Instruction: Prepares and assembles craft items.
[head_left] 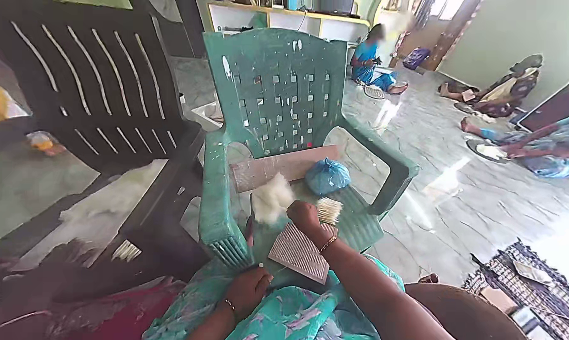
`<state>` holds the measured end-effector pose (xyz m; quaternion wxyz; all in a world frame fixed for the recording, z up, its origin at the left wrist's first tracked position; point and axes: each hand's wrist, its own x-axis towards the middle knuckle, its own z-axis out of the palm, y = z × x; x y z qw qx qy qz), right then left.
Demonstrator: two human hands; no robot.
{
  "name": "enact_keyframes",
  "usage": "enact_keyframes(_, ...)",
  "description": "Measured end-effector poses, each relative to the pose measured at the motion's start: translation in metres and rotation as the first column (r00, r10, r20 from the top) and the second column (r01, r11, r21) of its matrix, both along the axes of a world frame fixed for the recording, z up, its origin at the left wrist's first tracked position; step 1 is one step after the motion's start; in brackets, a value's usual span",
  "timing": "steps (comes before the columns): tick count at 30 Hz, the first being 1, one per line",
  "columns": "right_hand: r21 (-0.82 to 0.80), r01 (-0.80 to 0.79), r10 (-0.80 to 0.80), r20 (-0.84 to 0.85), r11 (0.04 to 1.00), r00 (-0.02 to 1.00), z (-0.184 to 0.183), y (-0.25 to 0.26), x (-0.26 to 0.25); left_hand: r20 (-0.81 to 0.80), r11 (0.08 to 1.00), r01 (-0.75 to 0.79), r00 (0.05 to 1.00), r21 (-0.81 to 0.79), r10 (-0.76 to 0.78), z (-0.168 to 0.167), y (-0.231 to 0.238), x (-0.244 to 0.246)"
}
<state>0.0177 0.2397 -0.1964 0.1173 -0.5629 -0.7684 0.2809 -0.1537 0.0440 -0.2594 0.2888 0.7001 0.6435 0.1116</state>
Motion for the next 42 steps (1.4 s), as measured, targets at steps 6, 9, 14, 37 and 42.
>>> enact_keyframes(6,0.060,0.260,-0.199,-0.490,0.964,0.849,-0.002,-0.019,0.045,0.095,0.969,-0.082,0.994,0.234,0.061,-0.011,-0.008,0.001)
enact_keyframes(9,0.017,0.315,-0.234,-0.633,0.949,0.738,-0.005,-0.036,0.060,0.155,0.902,-0.128,0.986,0.412,0.069,-0.028,-0.009,0.000)
enact_keyframes(14,0.030,0.207,-0.128,-0.695,0.978,0.708,-0.016,-0.079,0.068,0.323,0.905,-0.264,0.934,0.334,0.153,-0.021,-0.011,0.003)
enact_keyframes(37,0.168,-0.155,0.228,-0.703,0.974,0.673,-0.040,-0.114,0.075,0.637,0.884,-0.466,0.675,-0.022,0.372,0.050,0.039,0.083)
enact_keyframes(42,0.073,-0.147,0.153,-0.727,0.986,0.669,-0.045,-0.102,0.078,0.561,0.874,-0.484,0.711,-0.045,0.423,0.058,0.040,0.081)
